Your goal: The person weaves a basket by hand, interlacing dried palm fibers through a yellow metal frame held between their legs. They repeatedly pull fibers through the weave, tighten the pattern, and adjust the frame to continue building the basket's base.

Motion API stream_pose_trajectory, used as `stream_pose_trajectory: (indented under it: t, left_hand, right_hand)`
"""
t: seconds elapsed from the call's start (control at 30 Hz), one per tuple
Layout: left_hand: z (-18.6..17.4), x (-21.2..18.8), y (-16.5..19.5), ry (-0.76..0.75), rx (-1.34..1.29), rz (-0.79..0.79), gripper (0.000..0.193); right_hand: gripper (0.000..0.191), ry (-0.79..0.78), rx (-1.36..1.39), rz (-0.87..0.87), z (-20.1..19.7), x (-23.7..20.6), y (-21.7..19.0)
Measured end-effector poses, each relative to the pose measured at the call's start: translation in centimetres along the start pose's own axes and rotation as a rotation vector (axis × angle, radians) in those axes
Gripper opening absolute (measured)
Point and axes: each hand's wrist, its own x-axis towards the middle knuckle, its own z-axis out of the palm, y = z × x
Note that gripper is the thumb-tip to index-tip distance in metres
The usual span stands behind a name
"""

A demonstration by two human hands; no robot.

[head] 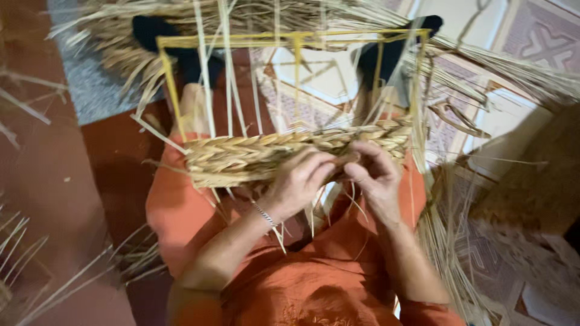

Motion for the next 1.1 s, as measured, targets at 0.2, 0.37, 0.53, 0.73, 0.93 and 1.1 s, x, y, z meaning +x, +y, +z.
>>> stream_pose_trajectory:
  t: [0.2, 0.37, 0.53, 0.73, 0.93, 1.1]
  left_hand:
    - [-1.6, 1.7, -2.2, 0.173, 0.144, 0.115, 0.012]
    - [-0.8, 3.8, -2.0, 0.23, 0.182, 0.189, 0.011]
    - [1.0, 5.5, -1.5, 0.148, 0.251, 0.246, 0.01]
    - [2.2, 6.1, -1.4, 0.149, 0.37, 0.289, 0.01]
    - [1.8, 6.8, -1.6, 0.012, 0.613, 0.302, 0.011]
    - [0.8, 3.2, -0.1, 0.105, 0.561, 0.337, 0.042]
  right_hand:
    - [0.025, 0.052, -0.748, -0.323, -3.4, 4.9, -2.4]
    - [0.017, -0.048, -0.92, -0.444, -2.4, 6.5, -2.6]
    - [0.015, -0.057, -0.853, -0.614, -2.2, 6.1, -2.7]
    - [0.018, -0.058, -0.802, -0.684, -2.5, 5.2, -2.6]
    - [0.014, -0.016, -0.887, -0.549, -1.9, 6.8, -2.9]
    - [0.023, -0.007, -0.95, -0.464, -1.5, 8.2, -3.2]
